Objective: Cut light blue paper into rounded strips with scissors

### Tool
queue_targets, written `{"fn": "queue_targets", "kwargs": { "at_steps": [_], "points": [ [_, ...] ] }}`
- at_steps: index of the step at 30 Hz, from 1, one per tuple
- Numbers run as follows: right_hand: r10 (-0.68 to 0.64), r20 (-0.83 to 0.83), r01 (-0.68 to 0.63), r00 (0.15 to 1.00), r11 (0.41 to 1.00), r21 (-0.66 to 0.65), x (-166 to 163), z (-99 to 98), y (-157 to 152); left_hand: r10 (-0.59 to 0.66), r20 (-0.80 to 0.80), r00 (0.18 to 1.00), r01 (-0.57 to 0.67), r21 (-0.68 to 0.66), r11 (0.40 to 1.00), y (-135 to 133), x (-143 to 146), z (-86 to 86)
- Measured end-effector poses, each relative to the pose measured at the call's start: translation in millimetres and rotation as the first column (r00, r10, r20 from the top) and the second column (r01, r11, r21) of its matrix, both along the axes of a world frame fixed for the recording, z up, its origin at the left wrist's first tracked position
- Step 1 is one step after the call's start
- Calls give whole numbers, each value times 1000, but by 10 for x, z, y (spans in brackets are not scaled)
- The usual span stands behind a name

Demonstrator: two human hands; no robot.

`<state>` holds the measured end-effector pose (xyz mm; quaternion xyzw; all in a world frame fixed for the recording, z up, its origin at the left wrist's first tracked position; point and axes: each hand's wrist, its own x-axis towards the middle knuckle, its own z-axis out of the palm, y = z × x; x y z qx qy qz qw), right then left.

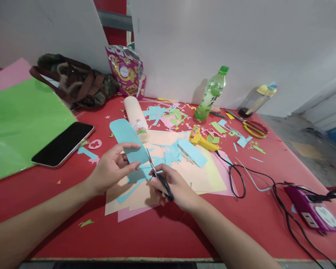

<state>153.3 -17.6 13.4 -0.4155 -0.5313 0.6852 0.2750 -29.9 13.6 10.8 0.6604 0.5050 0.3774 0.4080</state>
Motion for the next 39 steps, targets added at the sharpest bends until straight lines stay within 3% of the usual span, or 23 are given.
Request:
{"fn": "queue_targets", "kwargs": {
  "at_steps": [7, 18, 39],
  "points": [
    [-2, 7, 2, 1000, 1000, -20, -3, 2, 7, -33, 77, 997, 36, -32, 999, 9, -7, -15],
    [-12, 28, 12, 1000, 1000, 13, -14, 25, 4, -14, 12, 1000, 14, -2, 1000, 27, -15, -13],
    [-66, -65, 62, 996, 997, -55, -27, -42, 11, 6, 8, 1000, -6, -6, 1000, 16, -11, -13]
  ]
}}
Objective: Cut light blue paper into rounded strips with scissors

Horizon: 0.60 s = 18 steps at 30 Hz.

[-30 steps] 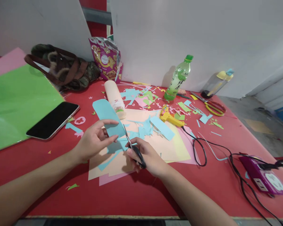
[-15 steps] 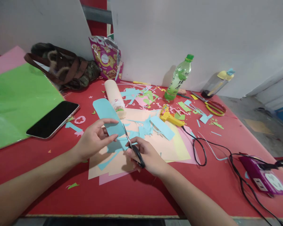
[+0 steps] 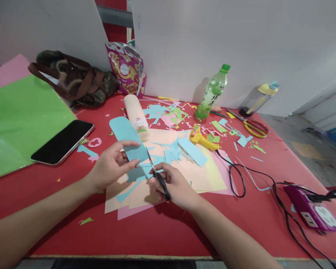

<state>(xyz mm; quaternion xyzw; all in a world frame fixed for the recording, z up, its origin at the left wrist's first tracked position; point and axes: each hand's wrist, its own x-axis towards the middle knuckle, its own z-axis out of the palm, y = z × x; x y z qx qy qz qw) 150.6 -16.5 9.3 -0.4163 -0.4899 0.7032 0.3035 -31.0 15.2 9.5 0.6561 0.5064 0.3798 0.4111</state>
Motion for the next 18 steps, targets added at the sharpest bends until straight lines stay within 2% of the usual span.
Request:
{"fn": "queue_targets", "kwargs": {
  "at_steps": [18],
  "points": [
    [-43, 103, 45, 994, 999, -13, -20, 32, 19, 9, -43, 999, -8, 28, 1000, 5, -7, 4]
  ]
}}
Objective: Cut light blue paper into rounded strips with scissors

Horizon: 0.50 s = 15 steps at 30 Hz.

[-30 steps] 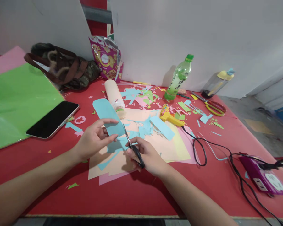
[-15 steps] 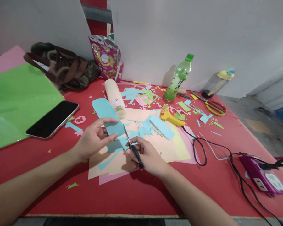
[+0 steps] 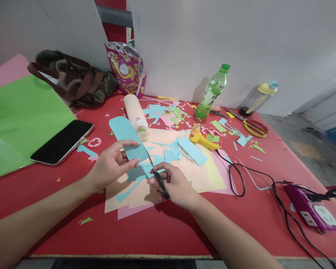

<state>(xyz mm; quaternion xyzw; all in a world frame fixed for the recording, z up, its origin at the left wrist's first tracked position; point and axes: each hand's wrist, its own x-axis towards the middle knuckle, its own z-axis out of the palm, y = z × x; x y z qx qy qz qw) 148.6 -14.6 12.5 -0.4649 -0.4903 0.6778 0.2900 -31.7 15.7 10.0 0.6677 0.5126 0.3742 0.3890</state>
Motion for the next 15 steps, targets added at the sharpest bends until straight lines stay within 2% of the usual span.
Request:
{"fn": "queue_targets", "kwargs": {
  "at_steps": [9, 12, 15],
  "points": [
    [-98, 15, 98, 995, 995, -17, 17, -23, 5, -17, 21, 1000, 17, -28, 999, 7, -5, -27],
    [-143, 45, 142, 989, 990, 8, 12, -19, 9, -55, 30, 998, 57, -48, 997, 11, -11, -51],
    [-161, -25, 162, 987, 986, 33, 25, -32, 9, -128, 19, 992, 129, -73, 989, 12, -12, -68]
  ]
}}
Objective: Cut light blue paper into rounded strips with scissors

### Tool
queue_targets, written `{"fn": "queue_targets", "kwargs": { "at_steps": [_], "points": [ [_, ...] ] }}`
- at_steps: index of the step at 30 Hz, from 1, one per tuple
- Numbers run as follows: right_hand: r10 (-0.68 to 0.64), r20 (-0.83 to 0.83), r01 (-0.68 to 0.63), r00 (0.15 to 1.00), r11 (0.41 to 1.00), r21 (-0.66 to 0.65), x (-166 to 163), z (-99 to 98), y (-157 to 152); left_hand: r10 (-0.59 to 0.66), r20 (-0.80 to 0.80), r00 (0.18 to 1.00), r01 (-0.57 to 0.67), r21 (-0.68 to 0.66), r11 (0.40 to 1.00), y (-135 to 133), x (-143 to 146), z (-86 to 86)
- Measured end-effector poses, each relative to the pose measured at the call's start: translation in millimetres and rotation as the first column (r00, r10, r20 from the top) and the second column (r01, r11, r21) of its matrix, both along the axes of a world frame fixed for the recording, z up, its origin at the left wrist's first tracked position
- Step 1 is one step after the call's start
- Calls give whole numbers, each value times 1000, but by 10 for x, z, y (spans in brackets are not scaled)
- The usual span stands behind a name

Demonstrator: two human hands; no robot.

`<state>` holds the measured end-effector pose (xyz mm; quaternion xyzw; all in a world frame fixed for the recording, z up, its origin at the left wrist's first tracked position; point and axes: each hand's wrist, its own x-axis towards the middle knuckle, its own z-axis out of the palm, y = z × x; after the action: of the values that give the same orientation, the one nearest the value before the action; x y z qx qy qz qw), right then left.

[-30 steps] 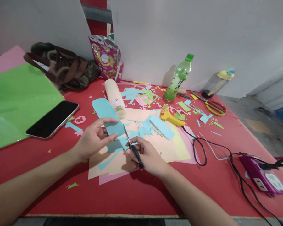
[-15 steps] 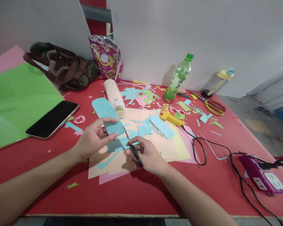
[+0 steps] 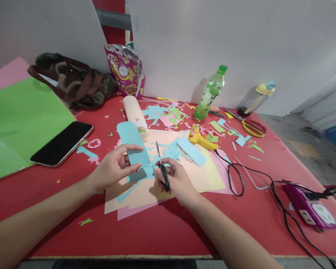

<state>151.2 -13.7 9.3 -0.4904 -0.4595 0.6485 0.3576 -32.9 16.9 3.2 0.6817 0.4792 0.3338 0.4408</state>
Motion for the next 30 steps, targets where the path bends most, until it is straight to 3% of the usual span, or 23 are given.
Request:
{"fn": "queue_targets", "kwargs": {
  "at_steps": [8, 13, 18, 22, 26, 30],
  "points": [
    [-83, -128, 94, 988, 992, 85, 13, -4, 26, -320, -69, 945, 313, -94, 945, -36, 24, 11],
    [-208, -114, 219, 971, 970, 100, -6, 4, 48, -517, -140, 845, 506, -106, 856, -74, 15, 51],
    [-228, -88, 237, 970, 966, 107, 3, 6, 47, -640, -171, 749, 620, -157, 769, -92, 20, 118],
    [-243, -80, 251, 967, 962, 109, 5, 13, 53, -652, -159, 741, 635, -147, 758, -81, 31, 114],
    [-260, -71, 267, 963, 957, 110, 0, 23, 60, -519, -107, 848, 510, -94, 855, -59, 51, 50],
    [-257, 1, 255, 966, 961, 105, -6, 41, 65, -351, -20, 936, 345, -145, 927, -46, 60, -10]
  ]
}}
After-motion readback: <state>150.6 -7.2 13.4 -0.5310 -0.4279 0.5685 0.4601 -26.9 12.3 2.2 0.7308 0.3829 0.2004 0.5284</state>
